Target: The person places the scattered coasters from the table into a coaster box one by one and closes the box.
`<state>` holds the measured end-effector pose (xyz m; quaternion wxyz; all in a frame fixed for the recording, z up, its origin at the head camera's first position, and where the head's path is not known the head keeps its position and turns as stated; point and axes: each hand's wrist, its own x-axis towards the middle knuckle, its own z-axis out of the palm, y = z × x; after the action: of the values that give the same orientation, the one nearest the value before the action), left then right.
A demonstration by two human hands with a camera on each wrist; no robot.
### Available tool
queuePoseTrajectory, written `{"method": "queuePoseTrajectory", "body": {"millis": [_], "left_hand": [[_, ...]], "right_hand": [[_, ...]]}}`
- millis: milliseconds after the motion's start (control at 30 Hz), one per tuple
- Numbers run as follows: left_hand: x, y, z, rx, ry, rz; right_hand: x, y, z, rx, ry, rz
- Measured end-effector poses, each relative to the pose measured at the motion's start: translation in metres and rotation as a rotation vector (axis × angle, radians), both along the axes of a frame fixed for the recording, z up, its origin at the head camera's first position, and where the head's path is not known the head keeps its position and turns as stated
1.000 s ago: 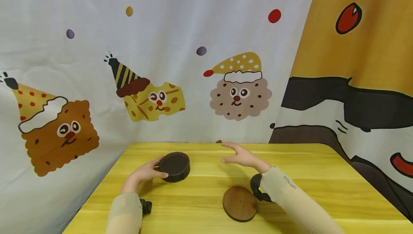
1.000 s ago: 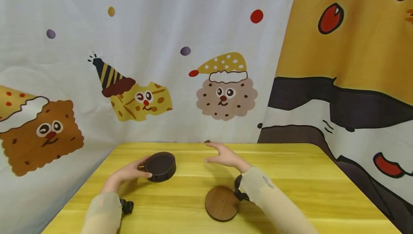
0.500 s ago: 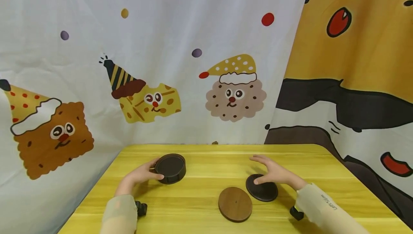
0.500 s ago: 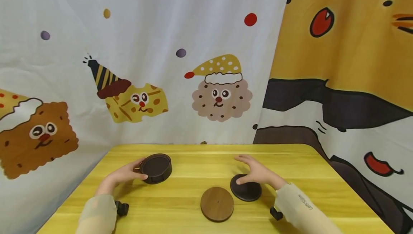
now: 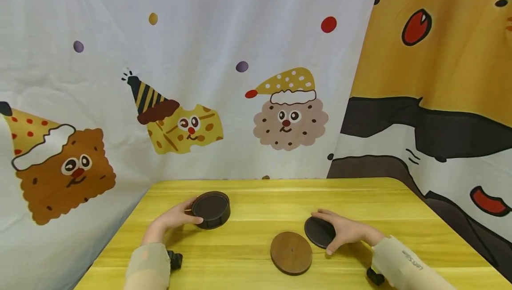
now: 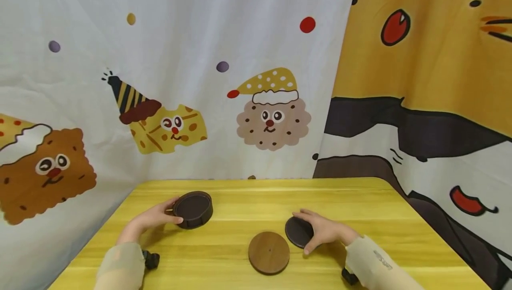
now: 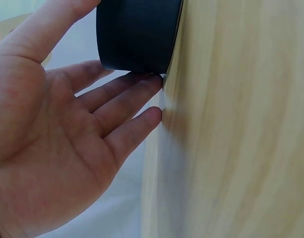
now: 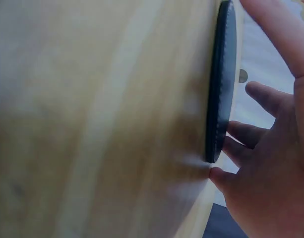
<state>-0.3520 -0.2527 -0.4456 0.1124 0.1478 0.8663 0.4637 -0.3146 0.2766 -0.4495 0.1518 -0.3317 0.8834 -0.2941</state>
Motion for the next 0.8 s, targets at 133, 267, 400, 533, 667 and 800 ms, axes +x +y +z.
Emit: {"method": "queuePoseTrajectory", "body": {"millis": [133, 267, 400, 533, 667, 800], "left_hand": [[0.0008, 0.0014, 0.0002, 0.001, 0.003, 0.001], [0.0022, 0.0025, 0.0028, 0.005, 0.003, -0.005], [0.0033, 0.0020, 0.0035, -0.005, 0.003, -0.007], [0.0040, 0.0007, 0.0025, -0.023, 0.001, 0.000], [0.0031, 0.0003, 0.0004, -0.028, 0.004, 0.003], [0.0013, 0.0007, -0.0013, -0.035, 0.007, 0.014]], "right_hand": [[0.0028, -0.0012, -0.0006, 0.048, 0.042, -0.025], [0.0030, -0.0013, -0.0031, 0.057, 0.055, -0.059], [0.0016, -0.0018, -0.0044, 0.063, 0.054, -0.073], [-0.0004, -0.0023, -0.0048, 0.072, 0.059, -0.069], [-0.0026, -0.0024, -0.0036, 0.094, 0.097, -0.069], [-0.0066, -0.0026, 0.0014, 0.089, 0.135, -0.069]]}}
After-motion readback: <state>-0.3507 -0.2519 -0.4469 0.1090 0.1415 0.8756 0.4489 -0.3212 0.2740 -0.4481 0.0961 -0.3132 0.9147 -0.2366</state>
